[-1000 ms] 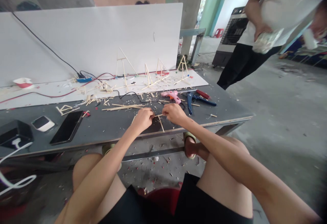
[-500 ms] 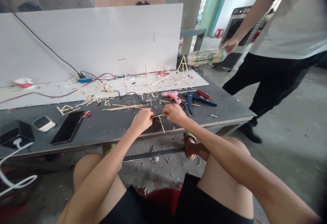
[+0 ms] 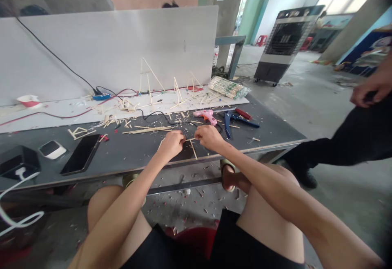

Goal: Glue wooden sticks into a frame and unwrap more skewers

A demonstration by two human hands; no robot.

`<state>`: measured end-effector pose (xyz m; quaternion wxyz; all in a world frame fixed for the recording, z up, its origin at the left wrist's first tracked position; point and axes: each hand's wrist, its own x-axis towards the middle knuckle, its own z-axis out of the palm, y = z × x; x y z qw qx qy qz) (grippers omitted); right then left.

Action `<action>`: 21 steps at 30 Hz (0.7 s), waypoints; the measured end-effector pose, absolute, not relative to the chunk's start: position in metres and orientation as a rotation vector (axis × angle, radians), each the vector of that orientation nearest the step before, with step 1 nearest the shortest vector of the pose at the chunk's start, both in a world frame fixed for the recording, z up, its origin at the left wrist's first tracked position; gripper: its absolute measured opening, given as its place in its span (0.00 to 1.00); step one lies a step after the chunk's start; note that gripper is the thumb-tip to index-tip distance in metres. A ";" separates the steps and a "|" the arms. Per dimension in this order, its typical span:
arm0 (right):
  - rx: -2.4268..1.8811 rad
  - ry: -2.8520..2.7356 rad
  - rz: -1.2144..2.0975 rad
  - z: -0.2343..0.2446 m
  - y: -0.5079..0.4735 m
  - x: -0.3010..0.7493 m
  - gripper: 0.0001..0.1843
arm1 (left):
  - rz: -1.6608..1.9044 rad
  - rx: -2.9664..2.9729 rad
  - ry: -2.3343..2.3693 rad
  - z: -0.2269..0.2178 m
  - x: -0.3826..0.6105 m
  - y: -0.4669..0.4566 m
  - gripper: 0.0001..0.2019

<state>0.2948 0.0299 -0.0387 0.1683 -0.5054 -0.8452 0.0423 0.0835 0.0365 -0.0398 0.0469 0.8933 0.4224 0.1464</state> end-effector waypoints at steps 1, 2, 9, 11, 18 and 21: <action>-1.436 -2.406 0.121 -0.039 0.030 0.295 0.13 | 0.447 2.724 1.289 -0.040 0.084 0.036 0.14; -1.435 -2.408 0.122 -0.039 0.030 0.295 0.13 | 0.448 2.725 1.288 -0.040 0.084 0.036 0.14; -1.437 -2.414 0.144 -0.036 0.029 0.294 0.14 | 0.438 2.745 1.269 -0.040 0.083 0.038 0.14; -1.428 -2.422 0.138 -0.036 0.029 0.294 0.14 | 0.426 2.763 1.269 -0.040 0.083 0.037 0.14; -1.395 -2.430 0.114 -0.037 0.030 0.295 0.14 | 0.390 2.787 1.264 -0.038 0.084 0.037 0.14; -1.388 -2.440 0.112 -0.036 0.030 0.295 0.14 | 0.389 2.783 1.258 -0.039 0.085 0.038 0.13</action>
